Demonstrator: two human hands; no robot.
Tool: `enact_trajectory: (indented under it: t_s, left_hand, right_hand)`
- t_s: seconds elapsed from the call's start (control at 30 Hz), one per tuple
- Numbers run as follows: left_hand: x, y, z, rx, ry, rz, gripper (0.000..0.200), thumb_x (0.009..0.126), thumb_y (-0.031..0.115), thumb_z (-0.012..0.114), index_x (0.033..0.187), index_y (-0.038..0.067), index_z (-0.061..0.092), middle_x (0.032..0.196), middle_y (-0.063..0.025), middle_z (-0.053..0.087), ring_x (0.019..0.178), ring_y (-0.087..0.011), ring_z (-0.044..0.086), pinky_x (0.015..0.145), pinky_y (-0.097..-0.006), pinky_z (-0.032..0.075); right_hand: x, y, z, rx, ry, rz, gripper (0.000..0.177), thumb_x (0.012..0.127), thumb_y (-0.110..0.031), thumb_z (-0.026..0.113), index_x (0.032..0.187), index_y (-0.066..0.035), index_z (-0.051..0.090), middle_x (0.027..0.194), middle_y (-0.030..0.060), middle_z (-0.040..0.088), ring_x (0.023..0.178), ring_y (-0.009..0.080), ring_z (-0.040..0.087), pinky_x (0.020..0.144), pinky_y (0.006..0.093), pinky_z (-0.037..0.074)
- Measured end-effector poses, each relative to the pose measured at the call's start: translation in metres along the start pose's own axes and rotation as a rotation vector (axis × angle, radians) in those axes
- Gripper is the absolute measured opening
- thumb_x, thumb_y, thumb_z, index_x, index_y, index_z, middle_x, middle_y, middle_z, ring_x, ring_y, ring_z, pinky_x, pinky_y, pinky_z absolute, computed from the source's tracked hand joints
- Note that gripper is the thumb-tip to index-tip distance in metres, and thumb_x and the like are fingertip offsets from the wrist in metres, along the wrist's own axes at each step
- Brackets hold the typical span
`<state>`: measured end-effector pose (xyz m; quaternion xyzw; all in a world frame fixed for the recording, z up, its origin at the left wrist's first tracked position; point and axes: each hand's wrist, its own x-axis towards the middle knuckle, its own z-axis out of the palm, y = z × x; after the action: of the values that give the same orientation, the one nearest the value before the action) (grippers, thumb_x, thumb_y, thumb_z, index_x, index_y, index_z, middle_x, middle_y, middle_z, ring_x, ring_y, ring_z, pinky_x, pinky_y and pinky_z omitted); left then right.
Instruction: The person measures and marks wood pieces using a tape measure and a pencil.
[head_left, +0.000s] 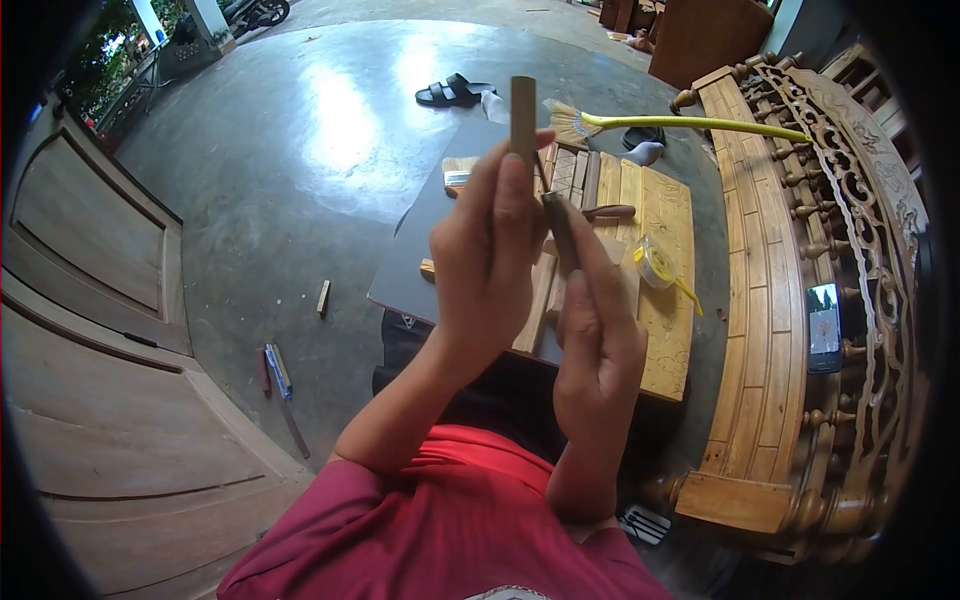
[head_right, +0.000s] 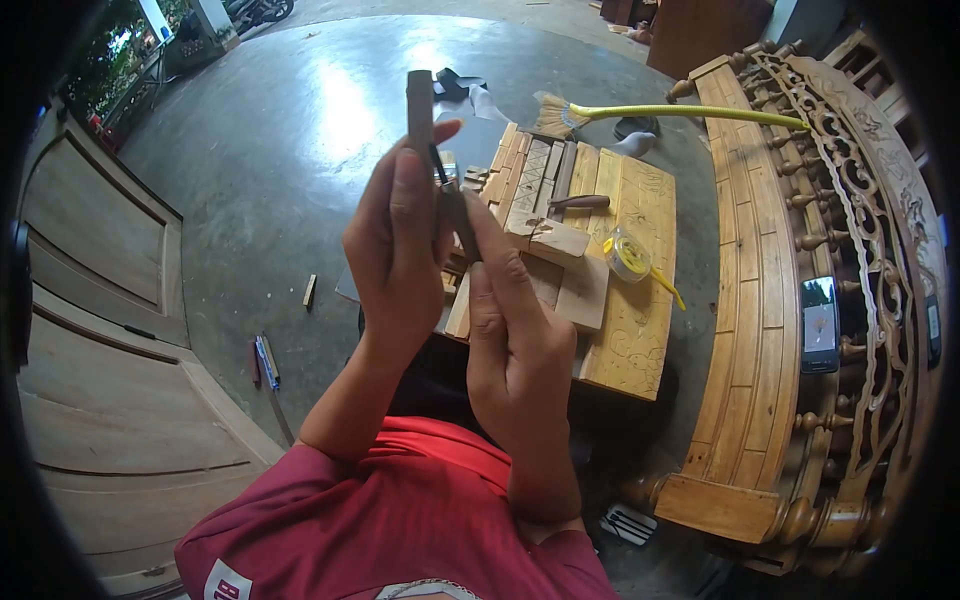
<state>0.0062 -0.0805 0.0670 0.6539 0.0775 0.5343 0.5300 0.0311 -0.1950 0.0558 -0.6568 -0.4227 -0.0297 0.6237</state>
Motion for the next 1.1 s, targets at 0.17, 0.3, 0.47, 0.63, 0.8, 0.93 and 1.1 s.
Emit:
enact_trajectory:
  t_s: [0.17, 0.3, 0.47, 0.63, 0.8, 0.93, 1.1]
  left_hand:
    - [-0.001, -0.003, -0.005, -0.014, -0.057, -0.03, 0.041, 0.112, 0.027, 0.038, 0.125, -0.003, 0.063, 0.06, 0.0099, 0.039, 0.052, 0.0018, 0.032, 0.047, -0.0208, 0.023]
    - [-0.017, -0.007, -0.001, 0.014, -0.122, -0.039, 0.034, 0.109, 0.02, 0.043, 0.125, -0.004, 0.062, 0.06, 0.0034, 0.046, 0.052, -0.0029, 0.042, 0.049, -0.0234, 0.034]
    - [-0.024, -0.009, -0.002, 0.099, -0.16, -0.002, 0.029, 0.107, 0.015, 0.048, 0.126, -0.003, 0.06, 0.064, -0.005, 0.057, 0.054, -0.01, 0.056, 0.051, -0.0277, 0.044]
    - [-0.015, -0.008, -0.003, 0.057, -0.109, -0.033, 0.032, 0.108, 0.017, 0.045, 0.127, -0.003, 0.06, 0.065, -0.0002, 0.053, 0.055, -0.0046, 0.048, 0.05, -0.0245, 0.038]
    - [-0.009, -0.006, -0.005, 0.049, -0.117, -0.023, 0.035, 0.11, 0.02, 0.042, 0.126, -0.005, 0.062, 0.062, 0.0062, 0.044, 0.051, 0.0006, 0.036, 0.047, -0.0216, 0.027]
    - [-0.006, -0.004, -0.013, 0.06, -0.206, 0.041, 0.034, 0.109, 0.016, 0.042, 0.128, -0.006, 0.061, 0.06, 0.0055, 0.046, 0.051, 0.0001, 0.038, 0.047, -0.0216, 0.028]
    - [-0.007, 0.001, -0.015, 0.047, -0.216, 0.065, 0.034, 0.109, 0.015, 0.042, 0.129, -0.006, 0.06, 0.061, 0.0046, 0.048, 0.052, -0.0003, 0.04, 0.047, -0.0217, 0.03]
  right_hand:
    - [-0.001, 0.001, 0.003, 0.092, 0.027, 0.06, 0.04, 0.107, -0.012, 0.042, 0.145, -0.004, 0.053, 0.116, -0.0002, 0.066, 0.064, -0.0016, 0.036, 0.054, 0.0167, 0.029]
    - [0.002, 0.006, -0.001, 0.09, 0.083, 0.114, 0.04, 0.108, -0.014, 0.042, 0.146, -0.005, 0.052, 0.115, -0.0014, 0.065, 0.064, -0.0019, 0.036, 0.054, 0.0169, 0.029]
    - [0.003, 0.015, -0.008, 0.027, 0.08, 0.083, 0.041, 0.109, -0.015, 0.042, 0.146, -0.005, 0.052, 0.113, -0.0018, 0.065, 0.064, -0.0019, 0.036, 0.054, 0.0169, 0.029]
    - [0.002, 0.005, -0.006, 0.04, 0.017, 0.12, 0.04, 0.106, -0.01, 0.043, 0.145, -0.004, 0.053, 0.12, 0.0151, 0.068, 0.092, 0.0153, 0.061, 0.079, 0.0299, 0.046]
    - [0.001, 0.004, -0.006, 0.014, 0.019, 0.058, 0.04, 0.106, -0.009, 0.043, 0.145, -0.004, 0.053, 0.12, 0.0143, 0.068, 0.091, 0.0141, 0.058, 0.078, 0.0288, 0.043]
    - [-0.003, -0.002, -0.009, 0.028, 0.065, 0.041, 0.041, 0.107, -0.011, 0.04, 0.146, -0.005, 0.053, 0.121, 0.0018, 0.066, 0.062, -0.0024, 0.035, 0.052, 0.0166, 0.025]
    - [-0.003, 0.003, 0.0, -0.024, 0.089, -0.072, 0.043, 0.107, -0.011, 0.037, 0.148, -0.003, 0.049, 0.135, 0.0089, 0.062, 0.087, 0.0051, 0.055, 0.07, 0.0196, 0.042]
